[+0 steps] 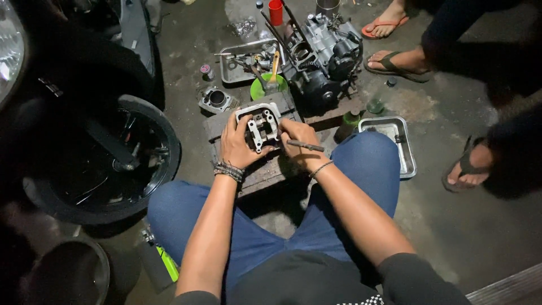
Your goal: Cleaning the ports of a motorcycle cylinder head using a small metal scraping tool
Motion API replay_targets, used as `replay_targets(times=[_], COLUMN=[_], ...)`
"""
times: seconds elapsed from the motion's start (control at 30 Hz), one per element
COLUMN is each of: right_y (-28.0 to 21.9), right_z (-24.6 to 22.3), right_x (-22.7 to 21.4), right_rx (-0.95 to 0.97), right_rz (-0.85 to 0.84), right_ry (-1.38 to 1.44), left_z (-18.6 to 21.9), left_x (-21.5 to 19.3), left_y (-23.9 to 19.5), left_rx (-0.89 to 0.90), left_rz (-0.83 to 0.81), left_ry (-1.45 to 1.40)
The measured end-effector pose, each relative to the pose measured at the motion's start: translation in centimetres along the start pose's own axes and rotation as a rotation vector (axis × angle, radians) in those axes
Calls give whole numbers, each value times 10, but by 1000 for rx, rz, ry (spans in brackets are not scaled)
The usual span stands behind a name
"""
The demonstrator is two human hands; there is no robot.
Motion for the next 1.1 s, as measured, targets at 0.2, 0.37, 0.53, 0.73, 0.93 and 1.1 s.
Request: replay_targets(times=[0.2, 0.37, 0.53, 0.73, 0.93, 1.1], right_y=[1, -2, -5, -4, -5, -7], right_z=[-1, 7, 1, -9, -9, 6], right_x=[-2, 5, -1, -8, -4, 6], right_rx=[34, 27, 51, 43, 26, 47], right_rz=[-3, -41, -44, -48, -32, -38], right_ry=[9, 26, -23, 32, -7, -45], left_z=[-10, 0, 2, -7, -5, -6], left_x=[8, 0, 4, 10, 8, 9], left_y=[-2, -2, -1, -2, -2, -3], left_rx=[-3, -1, 11, -12, -24, -26], left_rz=[12, -3, -20, -15, -5, -21], left_ry=[17, 26, 2, 25, 44, 55])
Point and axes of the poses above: each hand's wrist, its own y-axis towards the middle knuckle, its own x-axis out of the palm, z = x × y, the point moved 7 cm from there along y, towards the middle knuckle, and after that the axes turned 5 degrees about -x, right-handed, at the moved point
